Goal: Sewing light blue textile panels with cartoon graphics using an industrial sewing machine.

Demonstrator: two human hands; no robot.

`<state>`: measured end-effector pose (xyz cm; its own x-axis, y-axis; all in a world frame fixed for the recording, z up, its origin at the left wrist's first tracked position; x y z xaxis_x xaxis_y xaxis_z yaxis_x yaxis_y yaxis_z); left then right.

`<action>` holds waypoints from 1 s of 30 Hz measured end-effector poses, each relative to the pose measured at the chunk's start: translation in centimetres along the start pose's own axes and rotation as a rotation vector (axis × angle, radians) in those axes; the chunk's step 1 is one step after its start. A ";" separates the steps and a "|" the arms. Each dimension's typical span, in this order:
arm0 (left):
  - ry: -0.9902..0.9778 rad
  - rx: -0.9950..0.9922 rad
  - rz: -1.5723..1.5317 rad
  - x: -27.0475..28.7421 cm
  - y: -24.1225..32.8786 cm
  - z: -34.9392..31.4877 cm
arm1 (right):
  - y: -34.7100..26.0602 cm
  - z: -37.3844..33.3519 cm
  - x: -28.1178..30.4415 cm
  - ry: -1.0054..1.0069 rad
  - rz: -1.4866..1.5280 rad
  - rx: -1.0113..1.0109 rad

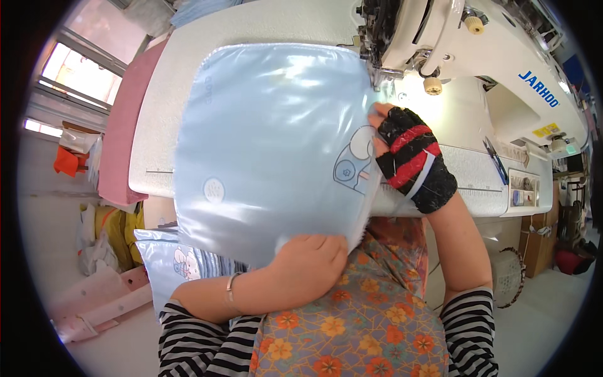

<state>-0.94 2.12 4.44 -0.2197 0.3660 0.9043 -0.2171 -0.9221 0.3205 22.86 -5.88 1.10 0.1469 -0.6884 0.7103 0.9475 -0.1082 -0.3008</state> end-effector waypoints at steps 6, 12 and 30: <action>-0.053 0.196 -0.209 1.8 0.3 -0.1 | 0.8 -0.5 -0.8 0.006 0.021 -0.006; 0.472 0.772 0.532 5.0 -7.2 -11.3 | 0.8 -0.6 -0.6 0.042 -0.056 0.002; 0.568 1.122 0.210 5.7 -13.4 -10.4 | 0.2 -0.9 0.1 0.103 -0.003 0.058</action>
<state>-9.21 17.86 2.38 -0.5867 -0.0528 0.8081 0.7297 -0.4673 0.4992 22.81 -6.56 0.53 0.1170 -0.7585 0.6411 0.9631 -0.0709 -0.2597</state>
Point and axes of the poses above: each hand's wrist, its own z-axis towards the middle knuckle, its own x-axis out of the back of the hand, y = z × x, the point moved 1 cm from there along z, towards the middle knuckle, and after that the axes turned 13 degrees about y, right-handed, at the moved point
